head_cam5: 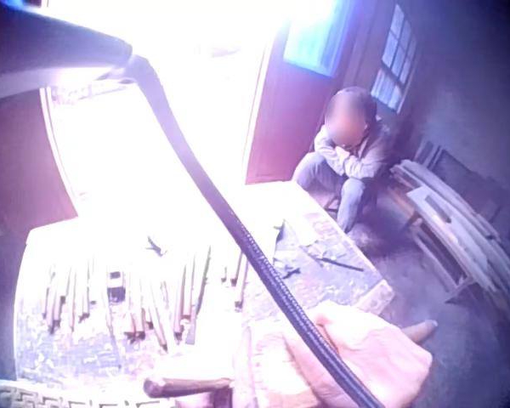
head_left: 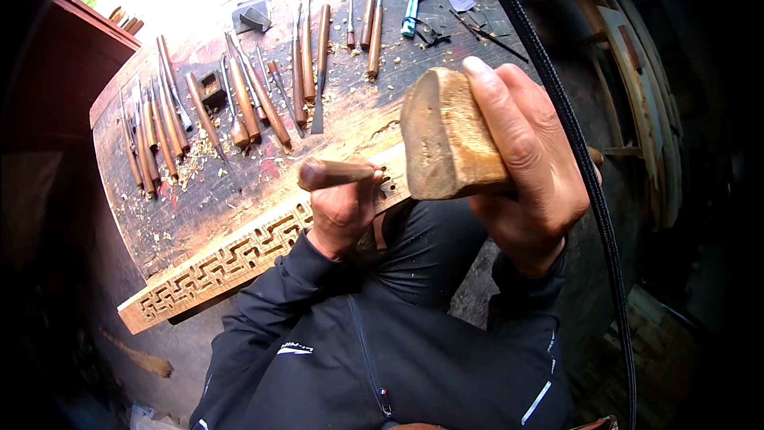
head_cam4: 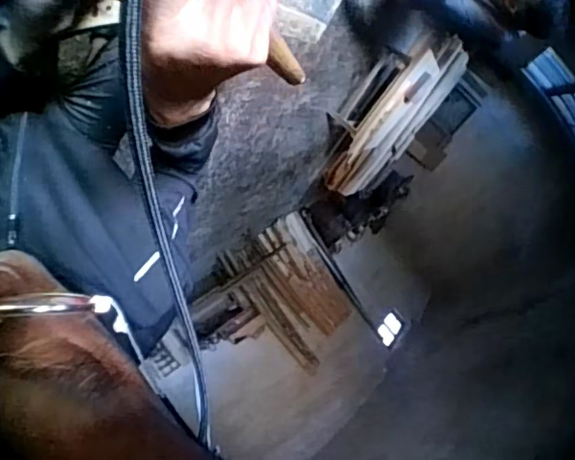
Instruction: The person carves a geometric pattern into a wooden beam using a chisel and a wooden mallet, striking the chisel to remove small chips of wood.
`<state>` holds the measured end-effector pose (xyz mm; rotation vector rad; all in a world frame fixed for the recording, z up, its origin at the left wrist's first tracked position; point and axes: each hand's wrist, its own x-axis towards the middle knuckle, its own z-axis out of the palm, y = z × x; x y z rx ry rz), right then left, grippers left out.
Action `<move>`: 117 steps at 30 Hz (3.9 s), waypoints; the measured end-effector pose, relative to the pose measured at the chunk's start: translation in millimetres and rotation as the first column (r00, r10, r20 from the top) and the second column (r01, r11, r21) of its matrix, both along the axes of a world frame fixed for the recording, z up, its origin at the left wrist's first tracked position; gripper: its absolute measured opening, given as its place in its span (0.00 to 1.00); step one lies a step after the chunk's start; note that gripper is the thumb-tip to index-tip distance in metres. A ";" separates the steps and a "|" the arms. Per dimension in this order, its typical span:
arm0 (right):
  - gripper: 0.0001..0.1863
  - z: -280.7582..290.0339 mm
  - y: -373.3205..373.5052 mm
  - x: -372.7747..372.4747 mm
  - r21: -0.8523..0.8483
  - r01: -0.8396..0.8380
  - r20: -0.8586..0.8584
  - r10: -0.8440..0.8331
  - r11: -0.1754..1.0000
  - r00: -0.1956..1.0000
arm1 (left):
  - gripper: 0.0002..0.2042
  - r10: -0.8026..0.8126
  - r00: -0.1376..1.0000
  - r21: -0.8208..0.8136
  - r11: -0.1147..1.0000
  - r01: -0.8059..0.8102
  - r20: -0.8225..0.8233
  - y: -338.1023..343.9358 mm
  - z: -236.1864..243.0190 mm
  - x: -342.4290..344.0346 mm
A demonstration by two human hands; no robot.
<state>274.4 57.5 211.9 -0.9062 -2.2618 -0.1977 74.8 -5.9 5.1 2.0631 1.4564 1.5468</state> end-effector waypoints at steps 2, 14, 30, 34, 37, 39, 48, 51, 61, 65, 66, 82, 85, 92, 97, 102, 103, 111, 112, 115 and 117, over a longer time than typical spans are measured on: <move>0.33 4.6 3.1 -4.1 0.066 -0.028 0.029 0.026 0.997 0.999 | 0.14 -0.007 0.999 0.080 0.997 0.011 -0.042 0.2 -6.4 1.7; 0.31 24.1 -5.1 -13.4 0.197 -0.108 0.181 0.072 0.974 0.981 | 0.10 -0.070 0.997 -0.052 0.996 0.069 -0.021 0.0 -32.6 8.4; 0.31 7.7 -25.0 9.2 0.174 0.102 0.010 -0.105 0.979 0.994 | 0.09 0.160 0.898 -0.307 0.951 -0.030 0.411 -5.4 -10.3 6.3; 0.45 8.0 -29.8 18.9 0.035 0.079 0.075 -0.082 0.996 0.994 | 0.10 0.062 0.944 -0.189 0.982 0.001 0.325 -3.6 -10.9 4.5; 0.44 6.7 -28.0 19.2 0.037 0.068 0.100 -0.072 0.997 0.992 | 0.11 0.042 0.950 -0.178 0.984 0.014 0.311 -3.3 -12.8 5.0; 0.43 3.8 -26.7 18.2 0.056 0.069 0.100 -0.074 0.996 0.992 | 0.11 0.040 0.952 -0.179 0.984 0.016 0.303 -3.6 -11.9 5.2; 0.42 5.7 -24.8 13.5 0.028 0.059 0.092 -0.061 0.998 0.994 | 0.09 -0.008 0.977 -0.116 0.993 0.034 0.215 -0.2 -6.9 2.4; 0.38 6.9 -21.8 10.2 0.044 0.056 0.076 -0.059 0.997 0.995 | 0.09 0.000 0.979 -0.133 0.991 0.028 0.206 0.1 -5.2 2.8; 0.18 -3.1 -4.4 10.2 0.161 0.023 -0.025 -0.019 0.987 1.000 | 0.07 0.022 0.978 -0.161 0.987 0.012 0.209 -2.7 -2.2 3.4; 0.29 12.2 -9.6 10.2 0.113 -0.004 0.048 -0.002 0.994 0.999 | 0.09 -0.017 0.998 -0.028 0.999 0.019 0.061 1.7 3.1 4.7; 0.33 16.0 -11.6 8.9 0.110 -0.014 0.061 0.007 0.994 0.998 | 0.10 -0.014 1.000 0.031 0.999 0.014 0.006 3.0 5.0 4.6; 0.15 28.4 -35.4 -4.4 0.349 -0.060 0.016 0.059 0.935 0.998 | 0.16 -0.044 0.994 0.073 0.996 0.052 -0.101 -2.6 -7.3 4.7; 0.12 14.7 -46.8 -9.4 0.319 0.047 -0.142 -0.001 0.947 0.990 | 0.07 -0.063 0.996 0.076 0.995 0.068 -0.059 -1.9 -9.1 13.0; 0.31 28.5 -46.8 2.1 0.253 0.065 0.073 -0.085 0.965 0.994 | 0.08 -0.073 0.997 0.094 0.993 0.076 -0.040 0.8 -6.1 11.4; 0.36 6.5 -34.4 11.7 0.274 0.056 0.161 -0.103 0.960 0.982 | 0.05 -0.002 0.930 -0.080 0.996 0.033 0.367 1.8 1.4 -1.0; 0.32 -43.1 -24.5 27.2 0.156 0.322 0.039 -0.331 0.934 0.943 | 0.07 0.217 0.589 -0.372 0.915 0.155 0.779 -5.8 18.1 -45.7; 0.30 -68.7 -21.2 26.1 0.101 0.376 0.022 -0.380 0.921 0.925 | 0.08 0.222 0.643 -0.413 0.896 0.162 0.733 -11.0 12.9 -49.8; 0.36 -131.5 -16.3 16.0 -0.215 0.415 -0.004 -0.426 0.884 0.905 | 0.16 0.215 0.835 -0.473 0.879 0.060 0.506 -28.6 1.1 -41.5; 0.36 -131.3 -14.7 16.4 -0.212 0.412 -0.002 -0.422 0.886 0.906 | 0.17 0.200 0.856 -0.465 0.884 0.052 0.477 -28.3 0.5 -41.7; 0.36 -136.6 -14.9 18.2 -0.252 0.412 0.069 -0.408 0.876 0.910 | 0.19 0.189 0.879 -0.443 0.896 0.029 0.439 -26.4 -0.8 -40.5; 0.36 -138.7 -15.4 17.7 -0.276 0.415 0.069 -0.412 0.867 0.908 | 0.18 0.209 0.869 -0.464 0.886 0.027 0.449 -25.7 0.7 -41.4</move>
